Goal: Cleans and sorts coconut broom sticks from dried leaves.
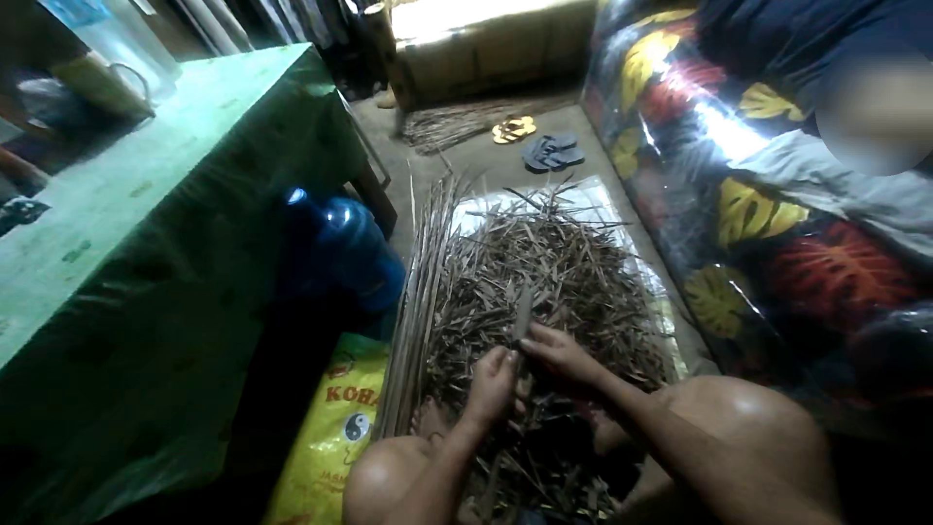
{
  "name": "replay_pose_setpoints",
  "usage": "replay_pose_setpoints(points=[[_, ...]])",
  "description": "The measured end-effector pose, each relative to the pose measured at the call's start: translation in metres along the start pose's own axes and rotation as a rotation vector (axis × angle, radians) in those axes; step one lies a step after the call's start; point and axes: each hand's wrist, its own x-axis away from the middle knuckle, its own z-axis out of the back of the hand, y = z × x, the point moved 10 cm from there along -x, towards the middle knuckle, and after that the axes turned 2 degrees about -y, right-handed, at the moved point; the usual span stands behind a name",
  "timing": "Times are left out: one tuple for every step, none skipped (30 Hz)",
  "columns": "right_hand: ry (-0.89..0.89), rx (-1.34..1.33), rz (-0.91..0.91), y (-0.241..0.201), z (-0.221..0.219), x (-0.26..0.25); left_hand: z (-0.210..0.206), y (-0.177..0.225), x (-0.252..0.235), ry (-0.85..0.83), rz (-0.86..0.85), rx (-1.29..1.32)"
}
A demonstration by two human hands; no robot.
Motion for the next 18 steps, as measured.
replay_pose_setpoints(points=[[-0.012,0.021,0.044,-0.003,-0.001,0.000,0.000,0.000,0.000,-0.007,-0.003,0.033],[-0.028,0.056,0.089,-0.008,-0.002,0.000,-0.001,0.001,0.001,-0.019,-0.004,0.074],[-0.045,0.101,0.131,-0.012,-0.001,0.000,-0.001,0.002,0.002,-0.029,0.000,0.121],[-0.059,0.143,0.167,-0.014,0.000,0.000,-0.002,0.001,0.002,-0.037,0.015,0.167],[-0.072,0.183,0.193,-0.016,0.001,-0.001,-0.003,0.001,0.002,-0.046,0.032,0.207],[-0.080,0.212,0.210,-0.017,0.002,-0.001,-0.004,0.001,0.002,-0.054,0.045,0.238],[-0.083,0.241,0.224,-0.017,0.003,-0.002,-0.005,0.000,0.002,-0.065,0.054,0.261],[-0.085,0.281,0.247,-0.018,0.004,-0.002,-0.005,0.000,0.002,-0.076,0.062,0.282],[-0.088,0.338,0.280,-0.019,0.006,-0.003,-0.006,0.000,0.003,-0.090,0.068,0.302],[-0.088,0.400,0.319,-0.020,0.008,-0.004,-0.007,-0.001,0.003,-0.103,0.076,0.317],[-0.085,0.450,0.349,-0.020,0.010,-0.004,-0.007,-0.001,0.003,-0.109,0.084,0.334],[-0.080,0.496,0.370,-0.019,0.011,-0.004,-0.008,-0.003,0.003,-0.119,0.092,0.356],[-0.073,0.552,0.390,-0.020,0.012,-0.004,-0.009,-0.005,0.004,-0.135,0.105,0.377],[-0.052,0.627,0.418,-0.023,0.014,-0.003,-0.010,-0.007,0.004,-0.150,0.118,0.386],[-0.020,0.703,0.444,-0.027,0.017,-0.001,-0.011,-0.008,0.006,-0.167,0.127,0.378],[0.020,0.768,0.451,-0.031,0.022,-0.001,-0.012,-0.009,0.008,-0.186,0.135,0.360],[0.069,0.811,0.451,-0.035,0.030,-0.001,-0.014,-0.010,0.011,-0.196,0.144,0.331],[0.118,0.830,0.437,-0.038,0.040,-0.002,-0.016,-0.011,0.013,-0.200,0.154,0.306]])
